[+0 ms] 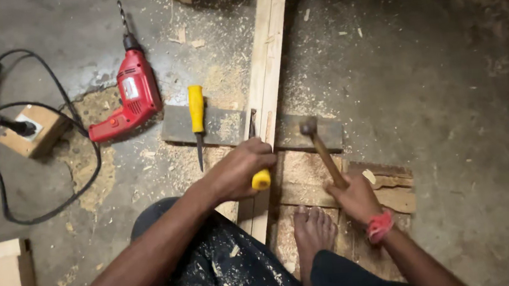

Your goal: The person sits on the floor of a workshop and cuts a rectangular groove in a long wooden frame member. They hold a chisel against the wood and strike it with a hammer, repositioning the chisel repeatedly along the marked area and clearing chips as they work the recess deeper.

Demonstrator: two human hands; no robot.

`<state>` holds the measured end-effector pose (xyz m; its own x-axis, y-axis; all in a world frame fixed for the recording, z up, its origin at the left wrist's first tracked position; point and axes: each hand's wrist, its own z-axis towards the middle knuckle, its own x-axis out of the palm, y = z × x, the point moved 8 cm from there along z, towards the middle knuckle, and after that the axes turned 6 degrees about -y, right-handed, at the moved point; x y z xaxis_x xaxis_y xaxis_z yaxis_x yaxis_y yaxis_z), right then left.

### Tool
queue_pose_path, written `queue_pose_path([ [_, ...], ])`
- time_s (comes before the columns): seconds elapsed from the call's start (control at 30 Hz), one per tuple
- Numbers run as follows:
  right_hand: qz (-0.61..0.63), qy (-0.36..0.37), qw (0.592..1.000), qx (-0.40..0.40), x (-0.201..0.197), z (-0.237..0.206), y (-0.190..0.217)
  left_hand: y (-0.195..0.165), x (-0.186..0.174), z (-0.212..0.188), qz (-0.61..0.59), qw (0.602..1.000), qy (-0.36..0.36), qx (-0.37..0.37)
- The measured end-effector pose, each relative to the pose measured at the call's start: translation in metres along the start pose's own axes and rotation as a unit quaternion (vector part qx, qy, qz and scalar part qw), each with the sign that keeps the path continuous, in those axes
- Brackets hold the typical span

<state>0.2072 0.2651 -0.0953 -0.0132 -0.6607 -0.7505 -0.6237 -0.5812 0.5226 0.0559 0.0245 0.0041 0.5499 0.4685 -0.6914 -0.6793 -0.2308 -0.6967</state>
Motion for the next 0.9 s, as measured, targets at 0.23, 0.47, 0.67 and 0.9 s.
queue_pose_path([
  [0.23, 0.131, 0.060, 0.970, 0.194, 0.063, -0.052, -0.108, 0.063, -0.127, 0.049, -0.602, 0.681, -0.412, -0.059],
  [0.47, 0.081, 0.032, 0.989, 0.122, 0.072, -0.050, -0.113, 0.064, -0.139, 0.036, -0.313, 0.846, -0.389, -0.188],
  [0.67, 0.054, 0.038, 0.994, 0.082, 0.074, -0.045, -0.104, 0.074, -0.097, 0.031, -0.440, 0.793, -0.379, -0.186],
  [0.9, 0.058, 0.004, 0.995, 0.078, 0.069, -0.051, -0.091, 0.066, -0.076, 0.043, -0.469, 0.811, -0.332, -0.108],
])
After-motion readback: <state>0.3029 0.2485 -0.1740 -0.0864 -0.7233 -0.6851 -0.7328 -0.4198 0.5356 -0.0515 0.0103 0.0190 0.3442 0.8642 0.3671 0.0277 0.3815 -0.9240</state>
